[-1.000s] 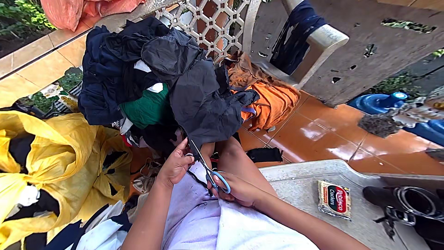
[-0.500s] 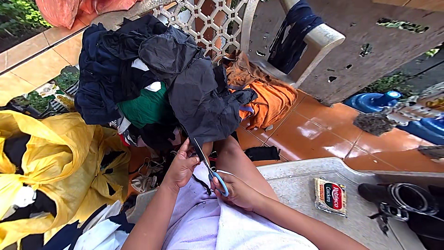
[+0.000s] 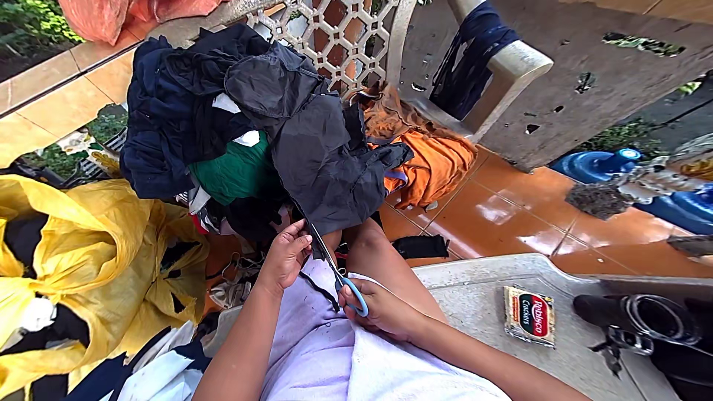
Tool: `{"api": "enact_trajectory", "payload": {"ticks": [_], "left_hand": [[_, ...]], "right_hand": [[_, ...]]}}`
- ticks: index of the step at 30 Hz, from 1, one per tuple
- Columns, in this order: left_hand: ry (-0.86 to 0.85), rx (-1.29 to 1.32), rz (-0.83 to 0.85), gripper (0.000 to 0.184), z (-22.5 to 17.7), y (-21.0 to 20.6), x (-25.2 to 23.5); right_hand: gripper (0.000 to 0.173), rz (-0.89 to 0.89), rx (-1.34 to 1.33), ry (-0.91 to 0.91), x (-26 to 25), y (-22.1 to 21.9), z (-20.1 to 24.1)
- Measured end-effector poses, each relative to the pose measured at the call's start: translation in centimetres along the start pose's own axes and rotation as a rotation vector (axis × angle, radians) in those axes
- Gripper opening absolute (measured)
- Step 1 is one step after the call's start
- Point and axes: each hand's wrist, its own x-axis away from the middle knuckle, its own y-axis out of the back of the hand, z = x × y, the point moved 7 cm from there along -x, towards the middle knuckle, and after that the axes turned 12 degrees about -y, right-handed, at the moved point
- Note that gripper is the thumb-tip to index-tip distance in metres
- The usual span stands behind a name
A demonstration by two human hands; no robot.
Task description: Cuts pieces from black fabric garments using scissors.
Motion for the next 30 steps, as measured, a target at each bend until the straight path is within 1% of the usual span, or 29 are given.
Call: {"api": "enact_trajectory", "payload": {"ticks": [3,5,7,10,12,15,18,20,24,27,30], "left_hand": [[0.028,0.016,0.025,0.042,0.1,-0.2,0.0],[0.042,0.015,0.039,0.040,0.1,-0.3,-0.1],[0.052,-0.022,0.023,0.037,0.0,-0.4,-0.2],[0.049,-0.071,0.006,0.039,0.0,-0.5,-0.4],[0.028,-0.025,0.024,0.042,0.1,-0.6,-0.5],[0.017,0.122,0.057,0.048,0.6,-0.5,-0.6],[0.021,0.241,0.093,0.051,1.1,-0.1,-0.8],[0.039,0.292,0.107,0.053,1.5,-0.1,-0.6],[0.057,0.329,0.093,0.056,2.0,-0.2,-0.4],[0.062,0.310,0.105,0.066,1.9,-0.8,-0.1],[0.061,0.310,0.155,0.080,2.1,-1.3,0.2]], "right_hand": [[0.022,0.026,-0.011,-0.014,0.0,-0.2,0.0],[0.023,0.026,-0.013,-0.016,0.0,-0.2,0.0],[0.022,0.024,-0.012,-0.021,-0.1,-0.2,-0.1],[0.022,0.025,-0.015,-0.026,-0.1,-0.2,-0.2],[0.022,0.031,-0.029,-0.029,0.0,-0.2,-0.2],[0.026,0.068,-0.030,-0.039,0.4,-0.3,-0.3],[0.039,0.129,-0.044,-0.007,0.7,-0.4,-0.4],[0.044,0.142,-0.039,0.009,0.7,-0.4,-0.4],[0.034,0.090,-0.006,-0.002,0.3,-0.4,-0.3],[0.026,0.037,0.017,-0.009,0.1,-0.2,0.2],[0.026,0.004,0.017,-0.007,-0.1,-0.1,0.7]]}}
